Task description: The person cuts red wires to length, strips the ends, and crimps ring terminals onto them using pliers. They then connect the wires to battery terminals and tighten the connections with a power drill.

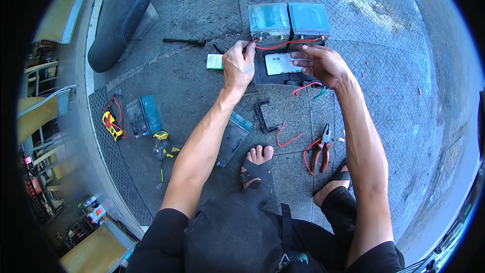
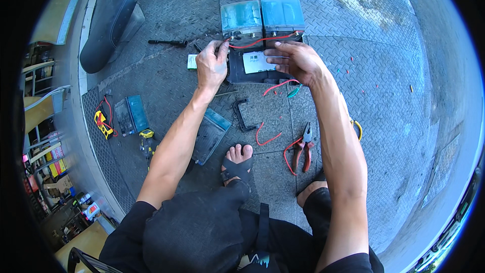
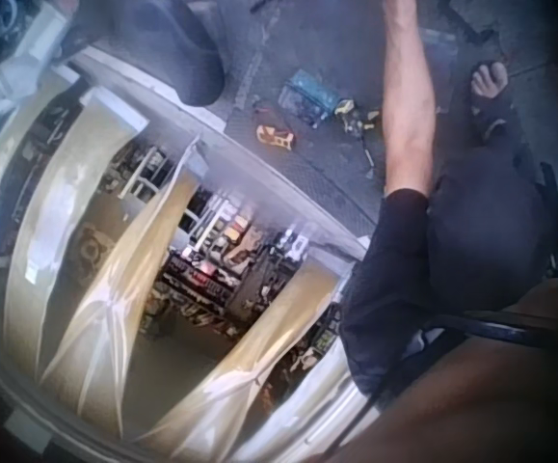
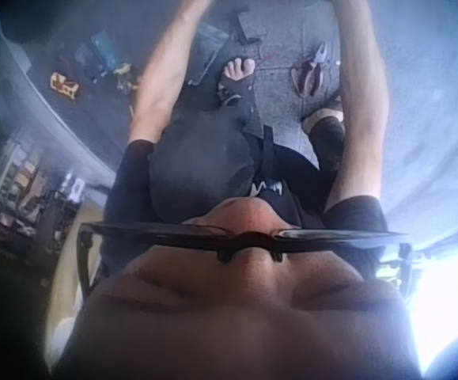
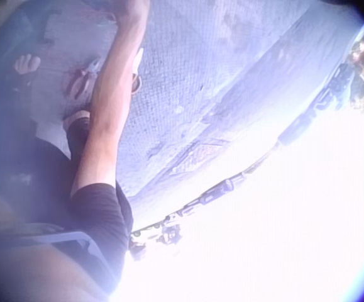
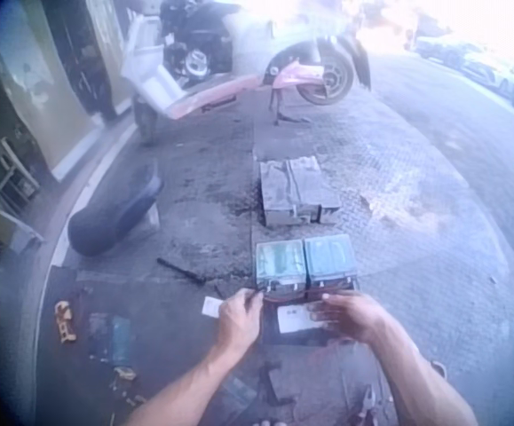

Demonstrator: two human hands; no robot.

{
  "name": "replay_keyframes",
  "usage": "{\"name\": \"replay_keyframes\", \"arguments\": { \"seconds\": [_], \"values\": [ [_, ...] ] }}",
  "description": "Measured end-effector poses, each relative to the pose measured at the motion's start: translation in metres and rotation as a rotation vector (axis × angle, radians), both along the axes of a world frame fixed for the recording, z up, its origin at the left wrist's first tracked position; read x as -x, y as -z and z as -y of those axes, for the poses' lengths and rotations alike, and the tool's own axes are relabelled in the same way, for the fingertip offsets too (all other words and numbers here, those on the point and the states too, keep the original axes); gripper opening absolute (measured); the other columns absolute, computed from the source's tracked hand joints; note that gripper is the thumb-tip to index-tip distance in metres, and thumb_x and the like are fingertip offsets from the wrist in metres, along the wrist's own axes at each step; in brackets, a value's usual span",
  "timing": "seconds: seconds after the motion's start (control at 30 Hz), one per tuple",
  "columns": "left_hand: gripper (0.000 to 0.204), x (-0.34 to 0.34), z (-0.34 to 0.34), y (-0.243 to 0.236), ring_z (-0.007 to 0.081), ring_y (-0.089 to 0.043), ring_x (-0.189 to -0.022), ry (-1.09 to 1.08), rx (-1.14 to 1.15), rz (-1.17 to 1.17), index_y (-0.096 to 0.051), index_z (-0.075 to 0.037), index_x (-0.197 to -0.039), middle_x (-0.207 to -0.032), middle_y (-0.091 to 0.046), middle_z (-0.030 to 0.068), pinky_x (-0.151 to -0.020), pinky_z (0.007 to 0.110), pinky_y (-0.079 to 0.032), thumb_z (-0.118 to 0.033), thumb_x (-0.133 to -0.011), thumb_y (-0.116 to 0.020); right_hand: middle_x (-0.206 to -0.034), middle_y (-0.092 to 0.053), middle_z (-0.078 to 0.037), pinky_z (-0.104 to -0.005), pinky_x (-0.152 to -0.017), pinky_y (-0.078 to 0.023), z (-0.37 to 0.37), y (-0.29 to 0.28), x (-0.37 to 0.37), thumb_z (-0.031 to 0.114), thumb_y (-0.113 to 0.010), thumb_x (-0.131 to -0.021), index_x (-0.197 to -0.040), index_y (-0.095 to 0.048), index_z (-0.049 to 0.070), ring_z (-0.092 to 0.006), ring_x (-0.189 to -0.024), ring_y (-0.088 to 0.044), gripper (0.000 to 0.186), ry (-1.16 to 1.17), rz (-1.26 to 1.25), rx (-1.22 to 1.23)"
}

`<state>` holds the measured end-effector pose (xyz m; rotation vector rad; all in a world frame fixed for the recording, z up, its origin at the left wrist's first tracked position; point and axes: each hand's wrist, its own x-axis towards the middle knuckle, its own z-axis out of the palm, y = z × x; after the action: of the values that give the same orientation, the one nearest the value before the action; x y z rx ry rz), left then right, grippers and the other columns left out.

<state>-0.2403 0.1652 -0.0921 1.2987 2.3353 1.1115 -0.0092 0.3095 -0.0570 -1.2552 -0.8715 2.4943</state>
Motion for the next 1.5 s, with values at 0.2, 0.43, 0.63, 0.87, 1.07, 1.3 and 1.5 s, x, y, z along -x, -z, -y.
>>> {"name": "replay_keyframes", "arguments": {
  "seconds": [0.2,0.43,0.63,0.87,1.07,1.3,1.5],
  "values": [
    [0.027,-0.013,-0.004,-0.01,0.0335,-0.077,-0.108,-0.215,-0.335,1.295,-0.066,0.01,-0.118,-0.114,-0.076,0.0226,-0.098,0.044,-0.065,-0.016,-0.109,-0.066,-0.125,-0.077,-0.018,-0.0368,-0.086,-0.059,0.003,0.002,-0.007,0.02,-0.063,-0.112,-0.132,-0.063,-0.001,-0.0235,-0.105,-0.075,0.029,0.024,-0.013,0.011],
    [0.033,-0.024,-0.012,-0.01,0.0346,-0.068,-0.123,-0.423,-0.506,1.687,-0.061,0.01,-0.127,-0.125,-0.067,0.0231,-0.112,0.047,-0.059,-0.016,-0.109,-0.069,-0.125,-0.077,-0.019,-0.0363,-0.086,-0.059,-0.002,0.003,-0.01,0.021,-0.062,-0.112,-0.129,-0.063,0.001,-0.0245,-0.105,-0.074,0.026,0.073,-0.048,0.053],
    [0.031,-0.036,-0.02,-0.011,0.0378,-0.064,-0.131,-0.574,-0.555,1.771,-0.058,0.008,-0.129,-0.133,-0.063,0.0258,-0.12,0.05,-0.056,-0.015,-0.11,-0.067,-0.125,-0.076,-0.02,-0.0359,-0.084,-0.059,-0.008,0.003,-0.024,0.021,-0.061,-0.113,-0.128,-0.063,0.001,-0.0265,-0.103,-0.074,0.025,0.179,-0.069,0.055],
    [0.029,-0.037,-0.024,-0.018,0.0404,-0.064,-0.133,-0.6,-0.568,1.759,-0.056,0.008,-0.131,-0.133,-0.062,0.0281,-0.12,0.053,-0.055,-0.014,-0.112,-0.062,-0.122,-0.077,-0.017,-0.0345,-0.083,-0.06,-0.011,0.002,-0.038,0.021,-0.057,-0.114,-0.142,-0.062,-0.005,-0.0241,-0.101,-0.075,0.039,0.233,-0.041,0.019],
    [0.029,-0.027,-0.022,-0.01,0.0399,-0.064,-0.128,-0.546,-0.527,1.8,-0.055,0.011,-0.128,-0.13,-0.062,0.0289,-0.117,0.054,-0.057,-0.012,-0.111,-0.06,-0.113,-0.079,-0.013,-0.0311,-0.082,-0.061,-0.018,-0.032,-0.065,0.023,-0.057,-0.114,-0.139,-0.066,-0.004,-0.019,-0.097,-0.077,0.038,0.128,0.109,-0.233],
    [0.022,-0.01,-0.001,-0.006,0.0366,-0.069,-0.123,-0.416,-0.366,1.696,-0.062,0.01,-0.122,-0.125,-0.068,0.0262,-0.116,0.048,-0.057,-0.005,-0.107,-0.062,-0.092,-0.08,-0.013,-0.0362,-0.079,-0.058,-0.024,-0.099,-0.114,0.04,-0.064,-0.11,-0.112,-0.079,-0.004,-0.0202,-0.085,-0.076,0.046,-0.591,0.718,-0.951],
    [0.015,0.009,0.079,-0.048,0.0256,-0.074,-0.091,-0.243,-0.337,1.523,-0.071,0.002,-0.107,-0.1,-0.076,0.0152,-0.085,0.038,-0.062,-0.01,-0.106,-0.062,-0.066,-0.068,-0.017,-0.0445,-0.063,-0.053,0.039,-0.099,-0.105,0.038,-0.075,-0.101,-0.083,-0.074,-0.005,-0.0261,-0.062,-0.068,0.047,-0.953,0.684,-0.983]
  ]
}}
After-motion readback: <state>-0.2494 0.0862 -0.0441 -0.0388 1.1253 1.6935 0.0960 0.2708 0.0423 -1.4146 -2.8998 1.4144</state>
